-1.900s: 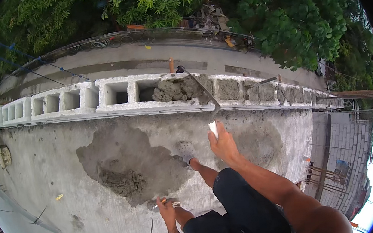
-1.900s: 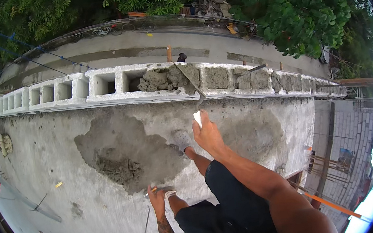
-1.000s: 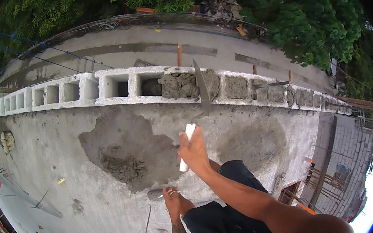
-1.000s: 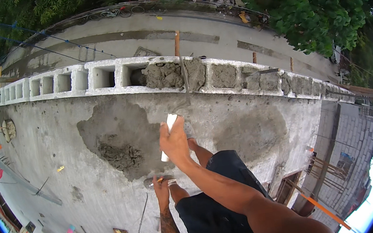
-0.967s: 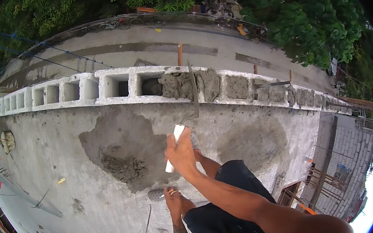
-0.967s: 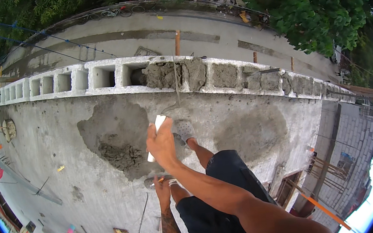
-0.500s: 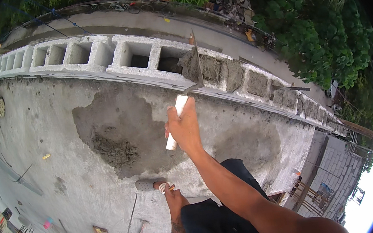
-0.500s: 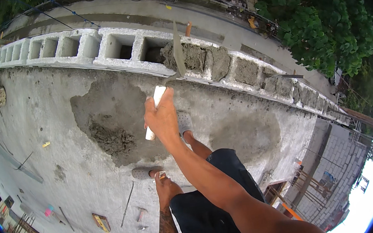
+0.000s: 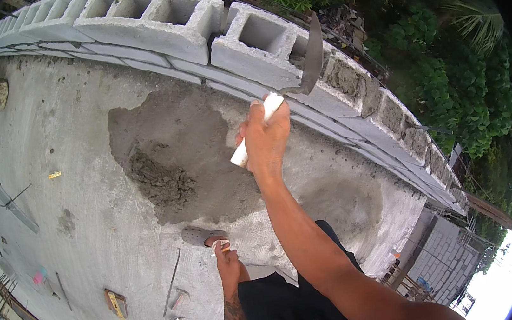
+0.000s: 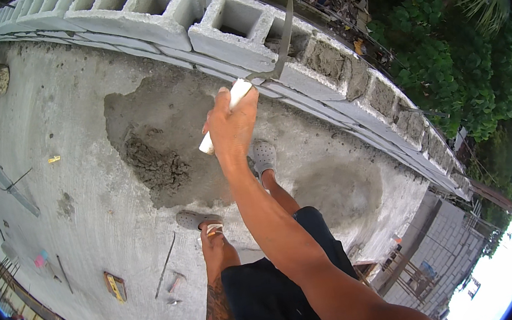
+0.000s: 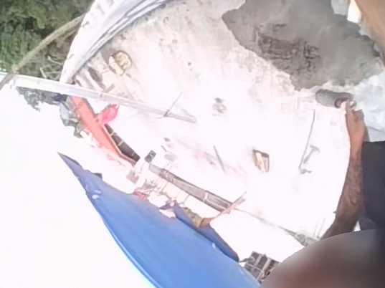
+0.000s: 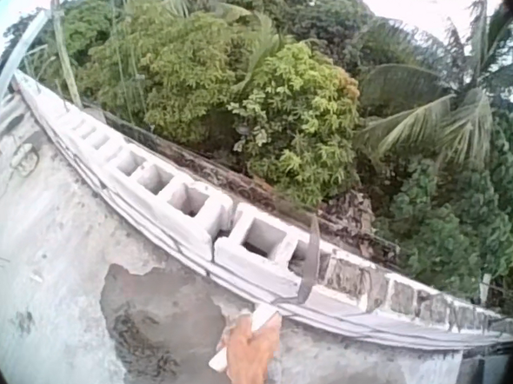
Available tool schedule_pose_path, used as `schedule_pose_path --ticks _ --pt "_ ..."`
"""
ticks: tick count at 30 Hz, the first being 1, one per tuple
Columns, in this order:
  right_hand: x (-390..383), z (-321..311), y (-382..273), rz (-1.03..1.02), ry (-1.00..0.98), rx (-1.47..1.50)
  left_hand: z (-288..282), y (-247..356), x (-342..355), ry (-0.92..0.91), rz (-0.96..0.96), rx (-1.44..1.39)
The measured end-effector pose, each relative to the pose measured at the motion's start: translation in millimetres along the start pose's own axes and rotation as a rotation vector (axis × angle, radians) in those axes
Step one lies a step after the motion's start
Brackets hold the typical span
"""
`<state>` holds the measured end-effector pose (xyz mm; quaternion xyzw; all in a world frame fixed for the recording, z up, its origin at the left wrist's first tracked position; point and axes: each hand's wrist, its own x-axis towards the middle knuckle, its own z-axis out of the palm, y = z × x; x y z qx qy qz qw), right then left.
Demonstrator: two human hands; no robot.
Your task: The person scoops wet cement from a pile on the floor with a trowel and spreads it between hollow concrete blocks to form a wall. The person repeatedly applies mortar along the top of the block course and smooths the joints.
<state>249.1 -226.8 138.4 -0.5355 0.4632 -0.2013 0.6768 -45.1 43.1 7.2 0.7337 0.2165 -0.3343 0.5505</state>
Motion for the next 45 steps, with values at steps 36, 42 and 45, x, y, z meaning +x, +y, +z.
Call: schedule_pose_path --ticks 36,42,45 --pt "-98 26 614 0.142 -0.799 -1.115 -106 -149 114 0.148 -0.366 0.487" --pt "-92 15 579 -0.22 -0.955 -1.465 -110 -133 121 0.149 -0.364 0.469" --pt "-18 22 517 -0.351 -0.986 -1.605 -110 -127 121 0.142 -0.306 0.43"
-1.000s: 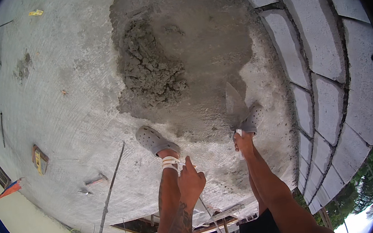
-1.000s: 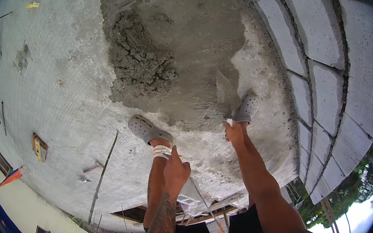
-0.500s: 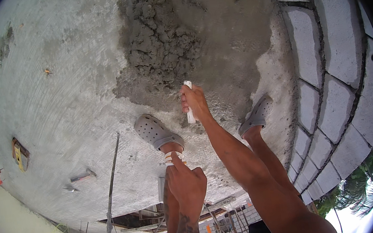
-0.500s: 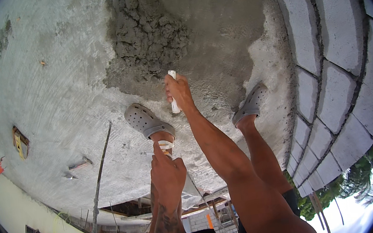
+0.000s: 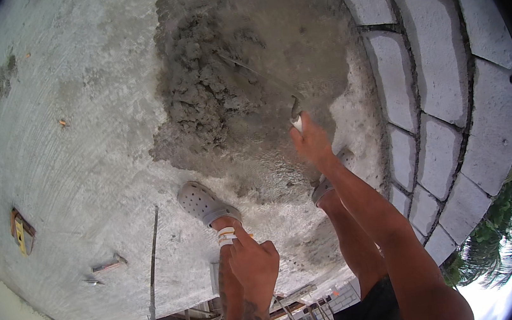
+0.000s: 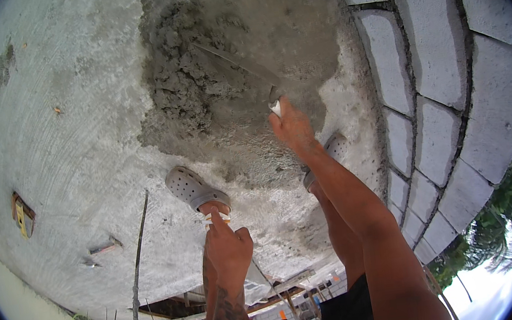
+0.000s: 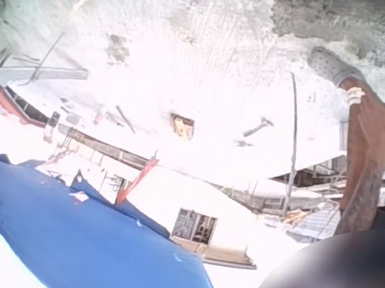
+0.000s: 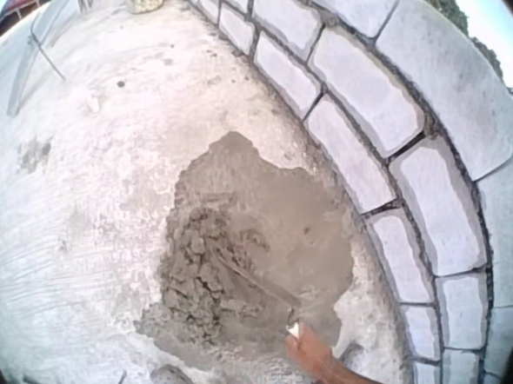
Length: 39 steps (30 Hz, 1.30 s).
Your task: The person scoops wet cement from a pile on the floor with a trowel and spreads it between hollow concrete blocks to form a wall. The person repeatedly applies mortar along the top of the block course and smooths the joints.
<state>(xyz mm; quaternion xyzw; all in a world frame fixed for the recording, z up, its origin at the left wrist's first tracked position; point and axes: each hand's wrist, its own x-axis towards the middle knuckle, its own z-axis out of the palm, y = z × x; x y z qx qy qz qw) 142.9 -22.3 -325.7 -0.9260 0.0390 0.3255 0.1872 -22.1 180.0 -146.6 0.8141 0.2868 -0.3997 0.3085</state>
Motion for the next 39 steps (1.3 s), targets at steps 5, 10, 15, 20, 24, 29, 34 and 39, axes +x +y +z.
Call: schedule_pose_path --ticks 5,10,15,20,24,29,34,39 --pt "98 -17 -5 0.319 0.013 0.394 2 4 0 -0.057 0.032 0.021" --pt "24 111 -58 0.171 -0.036 0.357 -1 17 3 -0.01 0.0 0.001" --pt "-68 54 57 0.124 -0.131 0.15 1 21 4 -0.042 0.018 0.057" --pt "-50 57 45 0.724 -0.277 0.819 7 5 3 -0.12 0.062 0.237" --pt "26 114 -65 0.399 -0.369 1.146 13 3 -3 -0.267 -0.034 0.239" --pt "41 54 -54 0.459 -0.506 1.032 21 7 -7 -0.284 -0.039 0.229" --pt "18 71 -54 0.039 -0.04 0.447 31 9 -9 -0.343 -0.037 0.227" --pt "11 127 -87 0.056 0.146 0.378 29 16 -6 -0.387 -0.039 0.258"
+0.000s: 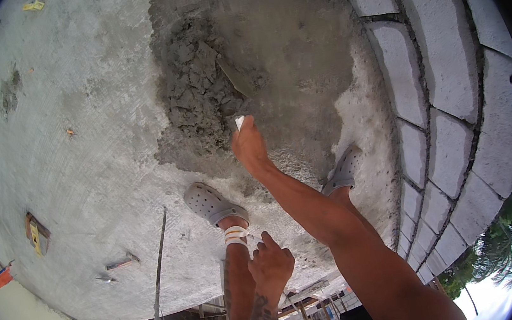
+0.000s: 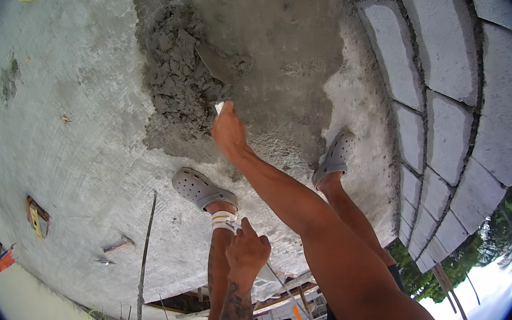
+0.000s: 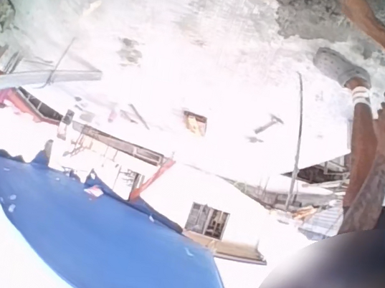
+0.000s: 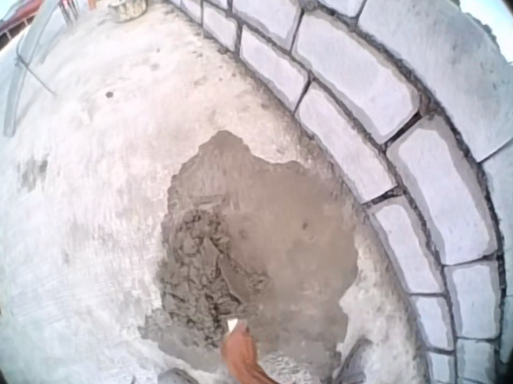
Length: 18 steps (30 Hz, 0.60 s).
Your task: The person scoops wet cement from a pile on the floor with a trowel and spreads it between hollow concrete blocks to form a wall. The person repeatedly applies mortar along the top of the block course and smooths the joints.
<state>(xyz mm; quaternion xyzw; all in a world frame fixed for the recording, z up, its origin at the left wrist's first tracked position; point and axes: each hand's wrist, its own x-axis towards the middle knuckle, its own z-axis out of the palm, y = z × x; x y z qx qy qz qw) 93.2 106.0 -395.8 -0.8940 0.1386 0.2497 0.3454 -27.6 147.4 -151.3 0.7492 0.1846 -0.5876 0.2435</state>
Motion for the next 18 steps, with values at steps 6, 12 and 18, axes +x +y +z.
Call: schedule_pose_path --ticks 6,12,18 --pt "-58 -143 76 0.286 -0.068 -0.162 -11 -8 -3 0.017 0.065 -0.035" --pt "52 -70 42 0.404 -0.429 0.234 -3 -12 -3 -0.007 0.065 -0.107" --pt "98 -63 -21 0.343 -0.477 0.234 3 -10 -3 0.004 0.05 -0.105"
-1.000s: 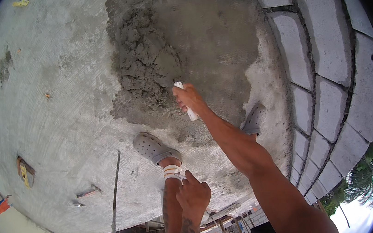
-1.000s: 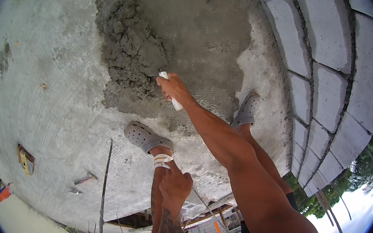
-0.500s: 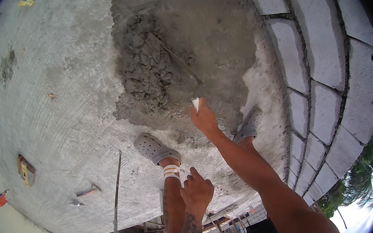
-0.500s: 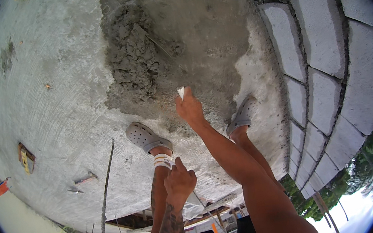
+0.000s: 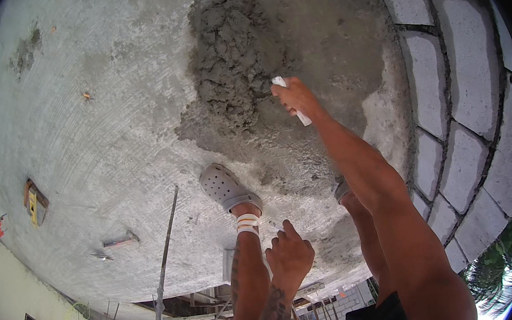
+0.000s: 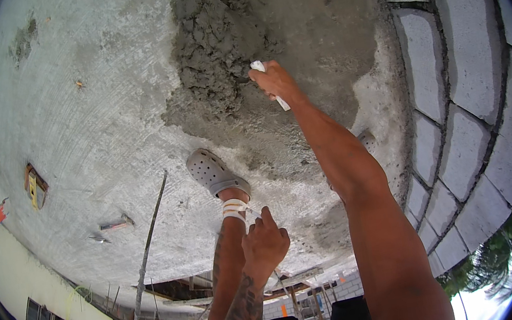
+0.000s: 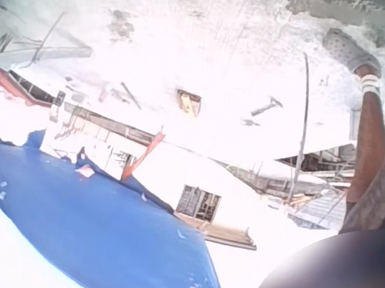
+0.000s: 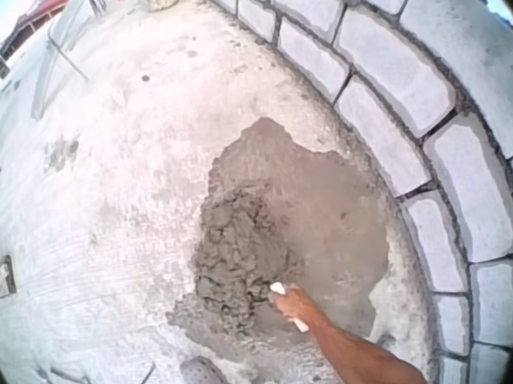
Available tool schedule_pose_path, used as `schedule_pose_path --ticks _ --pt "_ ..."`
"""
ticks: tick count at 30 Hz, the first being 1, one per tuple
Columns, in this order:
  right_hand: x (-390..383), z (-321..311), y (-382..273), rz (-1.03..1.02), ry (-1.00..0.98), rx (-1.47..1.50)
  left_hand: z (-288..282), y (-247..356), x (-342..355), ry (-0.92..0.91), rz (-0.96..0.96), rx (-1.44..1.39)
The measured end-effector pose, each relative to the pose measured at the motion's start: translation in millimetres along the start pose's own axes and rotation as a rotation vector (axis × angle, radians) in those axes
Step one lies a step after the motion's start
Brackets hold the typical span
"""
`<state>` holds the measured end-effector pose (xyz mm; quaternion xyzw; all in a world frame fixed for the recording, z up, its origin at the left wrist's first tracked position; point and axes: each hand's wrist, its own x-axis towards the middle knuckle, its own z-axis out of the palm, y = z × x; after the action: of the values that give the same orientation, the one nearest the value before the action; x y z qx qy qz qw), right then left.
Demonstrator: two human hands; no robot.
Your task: The person scoops wet cement from a pile on the floor with a trowel and spreads it between hollow concrete blocks to form a wall. The person repeatedly applies mortar along the top of the block course and smooths the joints.
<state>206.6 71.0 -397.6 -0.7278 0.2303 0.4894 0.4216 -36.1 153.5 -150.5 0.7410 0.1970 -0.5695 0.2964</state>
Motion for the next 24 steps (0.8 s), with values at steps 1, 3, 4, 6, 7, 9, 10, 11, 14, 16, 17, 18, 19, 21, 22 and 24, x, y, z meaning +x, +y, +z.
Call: schedule_pose_path --ticks 1,3,4,6,7,9,10,11,14,16,17,18,19,21,22,24 --pt "-10 -5 -5 0.009 -0.019 0.001 1 0 0 -0.008 -0.002 -0.002" --pt "-29 -11 -10 -0.027 -0.032 -0.017 3 -1 1 0.021 0.0 0.02" --pt "-38 -13 -11 -0.011 -0.037 -0.044 5 -2 1 0.027 -0.01 0.034" --pt "-52 -14 -10 -0.069 -0.041 -0.082 9 -4 1 0.05 -0.004 0.033" --pt "-60 -15 -9 -0.076 -0.051 -0.062 12 -6 1 0.061 -0.009 0.034" --pt "-81 -23 -4 -0.126 -0.04 -0.025 18 -10 4 0.076 -0.007 0.048" --pt "-96 -30 -1 -0.169 -0.036 -0.008 22 -12 6 0.083 -0.006 0.056" --pt "-116 -41 0 -0.174 -0.05 0.003 25 -15 8 0.097 -0.011 0.063" --pt "-192 -92 5 -0.221 -0.097 -0.06 40 -24 14 0.088 -0.002 -0.008" --pt "-259 -140 12 -0.291 -0.088 -0.139 55 -23 11 0.081 0.028 0.075" --pt "-295 -165 16 -0.26 -0.046 -0.223 65 -23 3 0.1 0.101 0.073" --pt "-331 -192 21 -0.296 -0.023 -0.254 74 -19 -4 0.062 0.107 0.146" --pt "-369 -220 26 -0.25 -0.001 -0.244 82 -14 -10 -0.047 0.037 0.186" --pt "-447 -278 39 -0.176 0.026 -0.233 94 -1 -28 -0.118 0.093 0.175" --pt "-483 -307 45 -0.129 0.055 -0.216 96 6 -36 -0.155 0.097 0.181" --pt "-550 -362 55 0.036 0.119 -0.194 92 24 -52 -0.161 0.153 0.093"
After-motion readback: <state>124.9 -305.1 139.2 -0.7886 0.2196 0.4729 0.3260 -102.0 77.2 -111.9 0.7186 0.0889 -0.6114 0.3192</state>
